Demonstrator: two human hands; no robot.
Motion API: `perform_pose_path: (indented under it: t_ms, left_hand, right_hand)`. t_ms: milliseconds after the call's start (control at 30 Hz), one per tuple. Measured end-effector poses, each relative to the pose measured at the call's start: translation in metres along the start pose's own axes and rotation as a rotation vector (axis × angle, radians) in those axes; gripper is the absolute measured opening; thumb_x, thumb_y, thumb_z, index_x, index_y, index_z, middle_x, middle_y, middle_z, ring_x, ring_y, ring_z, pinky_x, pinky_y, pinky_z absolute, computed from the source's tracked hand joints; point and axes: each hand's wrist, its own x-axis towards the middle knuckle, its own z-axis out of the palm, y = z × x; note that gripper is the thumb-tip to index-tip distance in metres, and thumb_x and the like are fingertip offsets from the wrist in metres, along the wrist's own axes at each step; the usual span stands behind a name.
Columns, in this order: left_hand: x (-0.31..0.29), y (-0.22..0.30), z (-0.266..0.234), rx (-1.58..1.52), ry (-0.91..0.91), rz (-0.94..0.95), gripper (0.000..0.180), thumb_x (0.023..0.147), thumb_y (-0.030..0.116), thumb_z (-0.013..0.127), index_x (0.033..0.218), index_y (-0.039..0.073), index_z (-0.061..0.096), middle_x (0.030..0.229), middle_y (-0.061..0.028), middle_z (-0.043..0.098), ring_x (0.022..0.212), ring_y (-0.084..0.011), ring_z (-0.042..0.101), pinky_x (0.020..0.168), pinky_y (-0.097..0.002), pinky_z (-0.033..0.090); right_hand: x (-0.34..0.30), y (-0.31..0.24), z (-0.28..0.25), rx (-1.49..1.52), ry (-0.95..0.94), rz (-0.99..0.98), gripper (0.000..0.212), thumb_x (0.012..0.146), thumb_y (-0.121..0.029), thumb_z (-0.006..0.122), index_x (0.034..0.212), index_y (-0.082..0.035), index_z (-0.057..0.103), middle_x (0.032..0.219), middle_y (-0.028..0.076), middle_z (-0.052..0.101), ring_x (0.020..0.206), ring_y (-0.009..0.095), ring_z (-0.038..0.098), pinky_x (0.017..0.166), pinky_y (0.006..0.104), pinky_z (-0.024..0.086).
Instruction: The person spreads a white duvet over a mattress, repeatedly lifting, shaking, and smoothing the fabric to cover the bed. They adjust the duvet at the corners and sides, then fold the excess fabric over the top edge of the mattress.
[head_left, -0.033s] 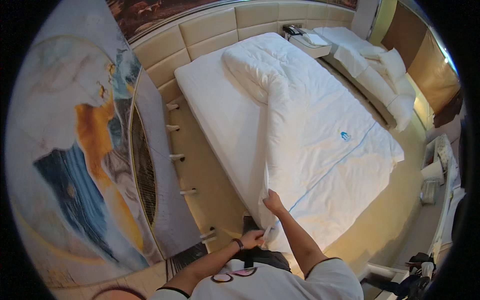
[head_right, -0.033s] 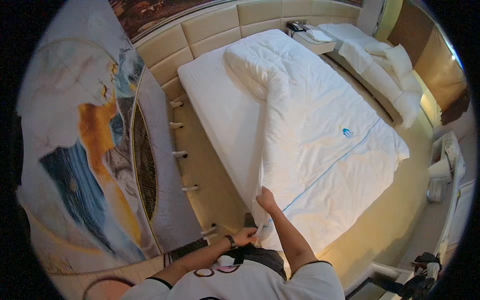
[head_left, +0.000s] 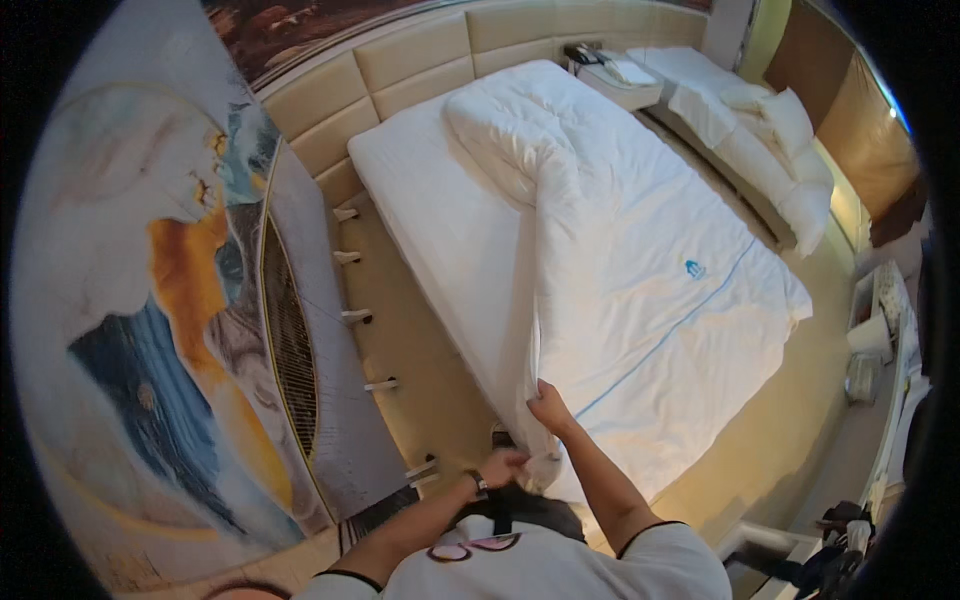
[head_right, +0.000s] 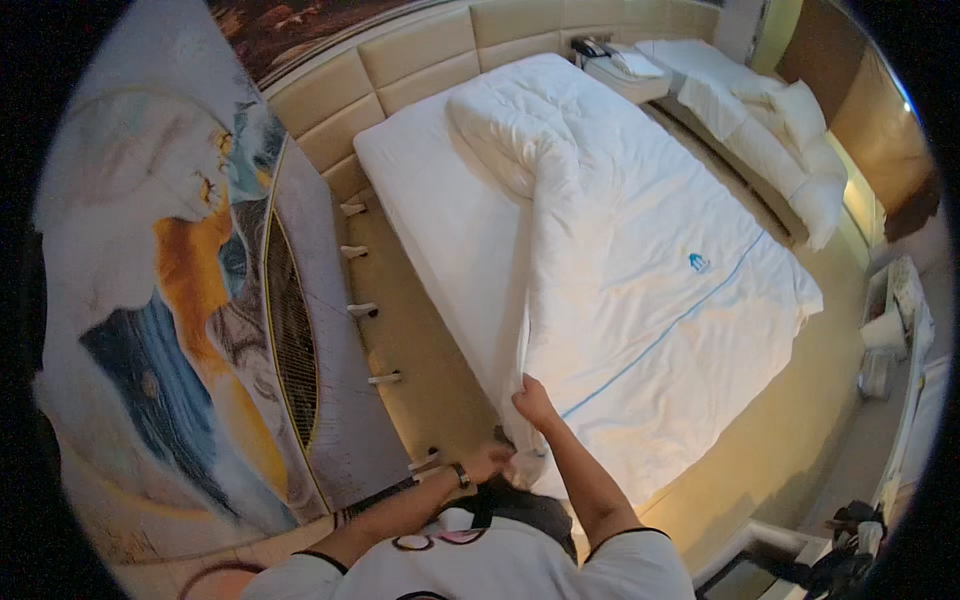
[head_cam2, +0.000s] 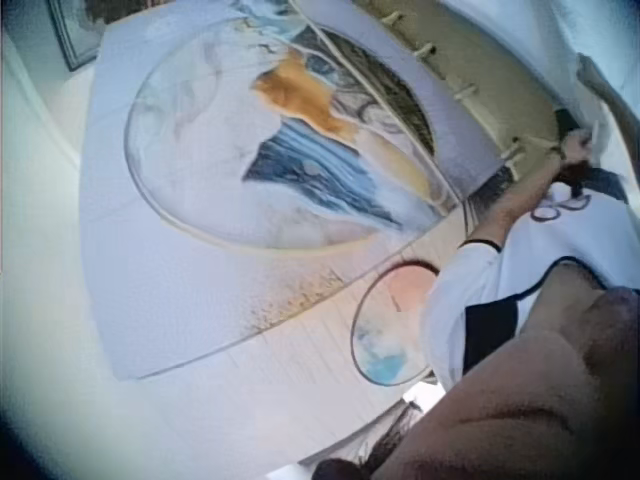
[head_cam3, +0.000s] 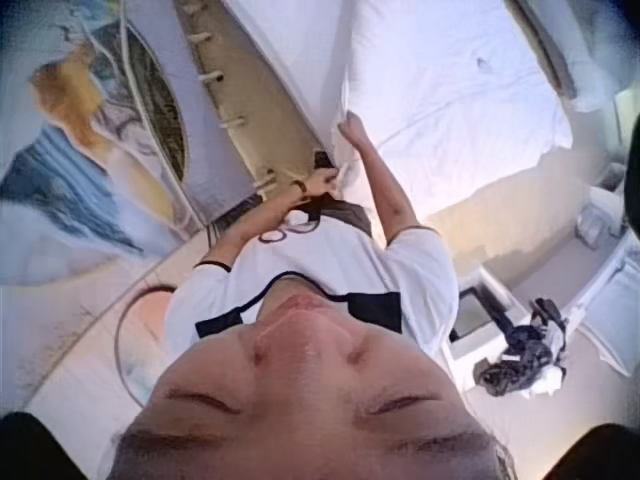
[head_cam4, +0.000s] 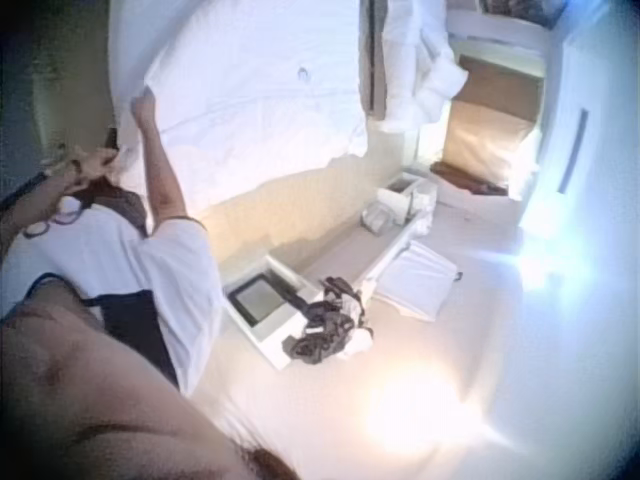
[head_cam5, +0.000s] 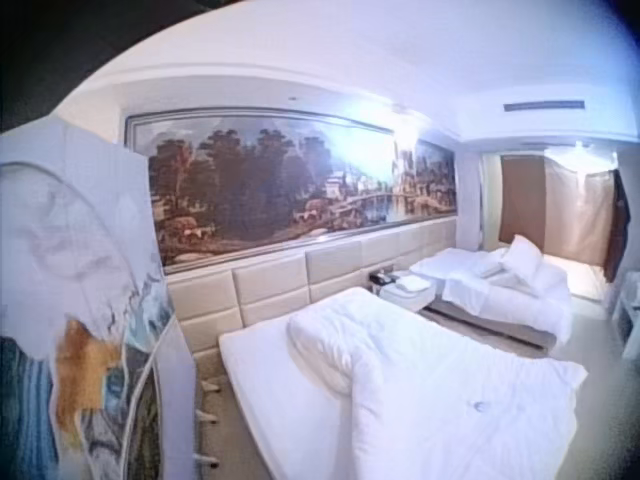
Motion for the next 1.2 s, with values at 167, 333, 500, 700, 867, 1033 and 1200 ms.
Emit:
perform_pose_path:
  t_ms: [167, 333, 500, 700, 867, 1033, 1200]
  left_hand:
    - [0.135, 0.053, -0.158, -1.197, 0.314, -0.447, 0.059, 0.089, 0.057, 0.049, 0.116, 0.005, 0.058, 0.094, -0.0069, 0.064, 0.09, -0.0204, 0.061, 0.081, -0.0328, 0.048]
    - [0.226, 0.057, -0.19, -0.658, 0.388, -0.718, 0.051, 0.088, 0.039, 0.059, 0.109, -0.007, 0.06, 0.098, -0.016, 0.067, 0.089, -0.0267, 0.063, 0.078, -0.0358, 0.049]
    - [0.215, 0.033, -0.194, -0.186, 0.92, -0.516, 0.027, 0.093, 0.025, 0.052, 0.092, -0.002, 0.06, 0.079, -0.0181, 0.062, 0.076, -0.0301, 0.06, 0.07, -0.0383, 0.045]
    - [0.157, 0.051, -0.23, -0.031, 0.602, -0.003, 0.016, 0.093, 0.016, 0.051, 0.096, 0.002, 0.057, 0.083, -0.0241, 0.058, 0.083, -0.0436, 0.057, 0.067, -0.0437, 0.046]
    - [0.144, -0.011, -0.275, 0.111, 0.229, 0.107, 0.015, 0.091, 0.018, 0.054, 0.085, 0.004, 0.056, 0.082, -0.0224, 0.057, 0.081, -0.0408, 0.056, 0.067, -0.046, 0.045]
    - [0.17, -0.066, -0.335, -0.087, -0.134, 0.423, 0.014, 0.085, 0.017, 0.057, 0.083, 0.003, 0.056, 0.079, -0.0186, 0.058, 0.075, -0.0386, 0.057, 0.066, -0.0433, 0.045]
    - [0.249, -0.123, -0.406, -0.795, -0.157, -0.14, 0.029, 0.081, 0.026, 0.067, 0.104, 0.008, 0.066, 0.099, -0.0125, 0.066, 0.092, -0.0267, 0.062, 0.083, -0.0391, 0.049]
  right_hand:
    - [-0.032, -0.053, -0.05, 0.014, -0.253, -0.127, 0.032, 0.073, 0.0, 0.048, 0.102, 0.0, 0.059, 0.082, 0.022, 0.062, 0.078, 0.026, 0.062, 0.074, 0.0364, 0.048]
    - [-0.02, -0.065, -0.062, 0.11, -0.414, -0.043, 0.027, 0.073, -0.006, 0.051, 0.098, -0.002, 0.059, 0.085, 0.026, 0.06, 0.082, 0.043, 0.058, 0.073, 0.0434, 0.047]
    - [0.019, -0.076, -0.086, -0.356, -0.24, -0.197, 0.027, 0.076, -0.007, 0.056, 0.101, -0.005, 0.063, 0.085, 0.019, 0.063, 0.08, 0.038, 0.06, 0.076, 0.0417, 0.049]
    - [0.178, -0.144, -0.067, -0.398, 0.419, -0.058, 0.046, 0.077, -0.029, 0.068, 0.104, 0.006, 0.059, 0.101, 0.023, 0.061, 0.094, 0.033, 0.062, 0.077, 0.0401, 0.053]
    - [0.283, -0.116, -0.033, -0.528, 0.055, 0.385, 0.041, 0.063, -0.026, 0.074, 0.093, 0.0, 0.061, 0.1, 0.021, 0.063, 0.095, 0.035, 0.062, 0.078, 0.0441, 0.052]
    - [0.317, -0.099, 0.005, -0.575, 0.088, 0.457, 0.023, 0.069, -0.015, 0.065, 0.087, -0.001, 0.062, 0.089, 0.022, 0.064, 0.088, 0.039, 0.062, 0.077, 0.0442, 0.051]
    - [0.326, -0.172, -0.018, 0.34, 0.112, 0.401, 0.045, 0.067, 0.006, 0.044, 0.108, 0.005, 0.062, 0.096, 0.002, 0.064, 0.086, 0.011, 0.058, 0.08, 0.0265, 0.046]
